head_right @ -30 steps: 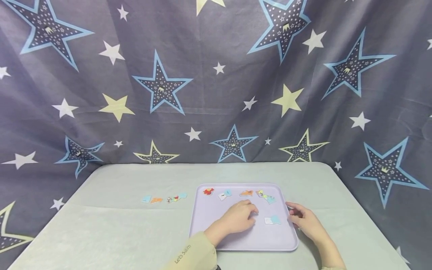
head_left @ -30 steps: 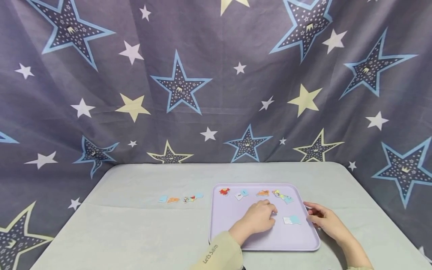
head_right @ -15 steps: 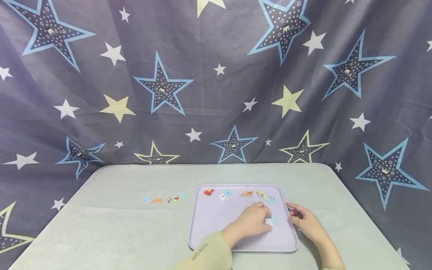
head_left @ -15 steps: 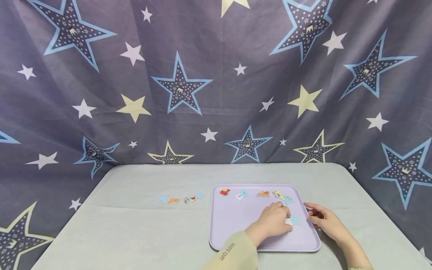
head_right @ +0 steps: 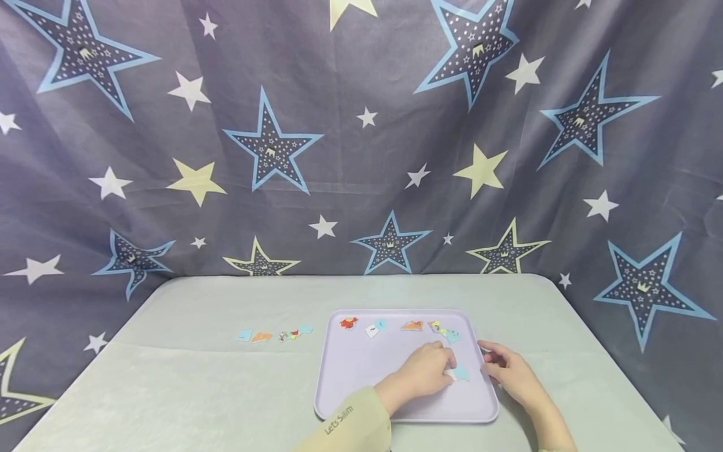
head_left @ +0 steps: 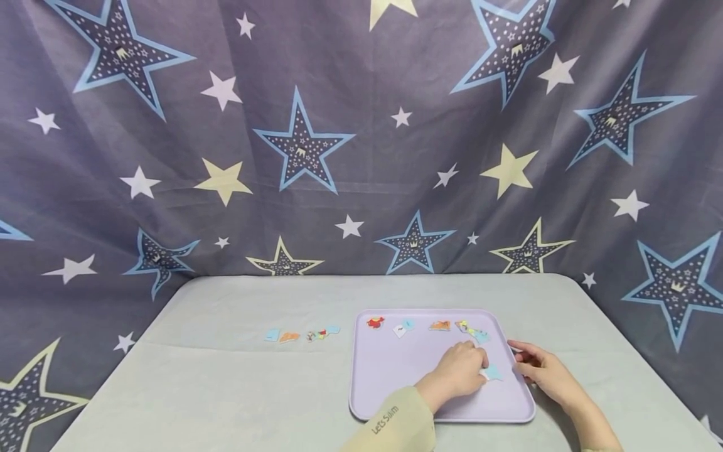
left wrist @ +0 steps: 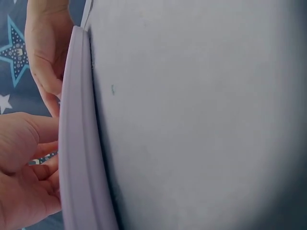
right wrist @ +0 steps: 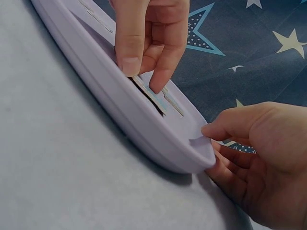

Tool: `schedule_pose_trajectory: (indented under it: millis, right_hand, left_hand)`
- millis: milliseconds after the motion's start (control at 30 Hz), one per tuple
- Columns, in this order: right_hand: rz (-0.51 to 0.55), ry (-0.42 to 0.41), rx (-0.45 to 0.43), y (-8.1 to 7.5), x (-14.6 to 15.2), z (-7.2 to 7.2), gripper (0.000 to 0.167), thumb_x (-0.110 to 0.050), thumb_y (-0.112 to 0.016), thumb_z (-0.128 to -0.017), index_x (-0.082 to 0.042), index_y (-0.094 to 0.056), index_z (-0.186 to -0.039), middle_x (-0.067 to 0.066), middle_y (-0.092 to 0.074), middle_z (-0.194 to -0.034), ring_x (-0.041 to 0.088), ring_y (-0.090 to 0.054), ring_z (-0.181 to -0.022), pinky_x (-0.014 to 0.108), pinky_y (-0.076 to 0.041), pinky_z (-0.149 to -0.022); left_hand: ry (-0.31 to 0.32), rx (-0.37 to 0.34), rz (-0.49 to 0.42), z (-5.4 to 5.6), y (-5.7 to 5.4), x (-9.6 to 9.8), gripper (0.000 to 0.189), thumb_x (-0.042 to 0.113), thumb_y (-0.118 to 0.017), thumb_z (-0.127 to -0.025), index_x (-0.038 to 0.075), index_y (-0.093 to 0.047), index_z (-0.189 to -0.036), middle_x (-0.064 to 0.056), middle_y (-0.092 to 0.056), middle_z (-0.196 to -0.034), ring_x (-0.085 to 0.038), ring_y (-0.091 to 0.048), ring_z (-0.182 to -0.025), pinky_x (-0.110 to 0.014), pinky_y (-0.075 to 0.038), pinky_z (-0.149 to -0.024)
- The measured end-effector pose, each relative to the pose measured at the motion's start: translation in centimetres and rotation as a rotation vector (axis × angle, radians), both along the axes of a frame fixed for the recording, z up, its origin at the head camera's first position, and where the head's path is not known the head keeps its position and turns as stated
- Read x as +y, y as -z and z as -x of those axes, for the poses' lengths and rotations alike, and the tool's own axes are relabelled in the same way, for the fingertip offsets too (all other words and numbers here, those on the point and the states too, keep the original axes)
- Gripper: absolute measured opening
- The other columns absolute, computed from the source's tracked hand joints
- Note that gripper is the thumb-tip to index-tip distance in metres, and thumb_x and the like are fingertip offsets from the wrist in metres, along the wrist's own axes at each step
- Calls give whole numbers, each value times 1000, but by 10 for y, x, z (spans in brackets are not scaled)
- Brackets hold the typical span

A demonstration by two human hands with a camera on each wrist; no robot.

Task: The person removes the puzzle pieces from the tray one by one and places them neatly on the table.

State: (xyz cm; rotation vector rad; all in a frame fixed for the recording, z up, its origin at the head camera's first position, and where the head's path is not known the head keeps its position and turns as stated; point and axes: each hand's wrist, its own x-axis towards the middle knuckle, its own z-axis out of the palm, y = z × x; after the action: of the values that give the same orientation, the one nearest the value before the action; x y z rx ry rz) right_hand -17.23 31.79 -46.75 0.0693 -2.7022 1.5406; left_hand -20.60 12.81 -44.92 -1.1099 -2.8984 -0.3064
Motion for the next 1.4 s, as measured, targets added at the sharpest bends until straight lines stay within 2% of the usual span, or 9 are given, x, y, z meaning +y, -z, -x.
schedule_pose_trajectory:
  millis: [167,367,700,1067,1133,1233,1300,1367,1400]
  right_hand:
    - [-3,-2,-5,1,1,-1,45,-2,-55,-83,11,-45,-125,8,-53,-89,4,-46,-63,23,-42,-51]
    - [-8,13,2,0,1,0,45,-2,-56,-83,10,-46,-125,7,-53,-89,3,-46,-63,22,-42,-51]
    - [-15,19,-31,-1,1,1,46,-3,-57,-83,9,-45,-126,10,-53,-91,4,-47,-65,23,-42,-53]
    - [-24,13,-28,-2,0,2,45,-3,-56,-83,10,-45,-125,10,-52,-89,5,-47,-64,23,-43,-53]
    - [-26,12,-26,-2,1,1,45,-3,-56,-83,10,-46,-125,9,-52,-89,5,-47,-63,23,-43,-53]
    - [-23,13,-24,0,1,1,45,-3,-56,-83,9,-46,-125,9,-52,-89,5,-47,-63,23,-42,-52]
    - [-18,14,-20,0,1,1,44,-3,-56,-83,10,-46,-125,9,-52,-89,5,-47,-63,23,-42,-52]
    - [-13,17,-20,0,0,1,45,-2,-56,-83,10,-46,-125,9,-52,-89,5,-47,-63,23,-42,-52]
    - [-13,18,-20,0,0,2,45,-2,-56,-83,9,-46,-125,9,-52,-89,5,-47,-63,23,-42,-52]
  left_hand:
    - [38,-4,10,0,0,-3,23,28,-71,-74,23,-67,-96,12,-59,-85,-3,-51,-77,-16,-39,-69]
    - [53,-25,17,1,-3,-6,24,27,-71,-71,23,-68,-95,12,-60,-86,-4,-50,-78,-18,-38,-70]
    - [94,-73,-44,3,-5,-18,25,19,-71,-72,19,-71,-97,11,-60,-86,-2,-48,-78,-15,-36,-73]
    - [46,-145,-131,16,-13,-50,25,15,-71,-72,14,-70,-96,7,-55,-83,-2,-47,-73,-13,-40,-69]
    - [44,-159,-153,19,-13,-57,24,13,-70,-71,13,-69,-95,7,-55,-80,-4,-54,-85,-15,-42,-75]
    - [50,-155,-180,23,-13,-68,23,11,-68,-71,12,-69,-94,7,-55,-77,-6,-54,-89,-16,-41,-75]
    - [50,-155,-197,26,-15,-75,25,10,-67,-70,11,-68,-96,6,-54,-77,-7,-54,-88,-17,-41,-74]
    - [50,-146,-204,28,-17,-82,27,10,-67,-70,10,-67,-97,5,-53,-77,-5,-47,-74,-15,-38,-65]
    - [49,-136,-204,28,-18,-86,28,10,-67,-70,10,-67,-98,5,-52,-77,-4,-46,-72,-15,-37,-64]
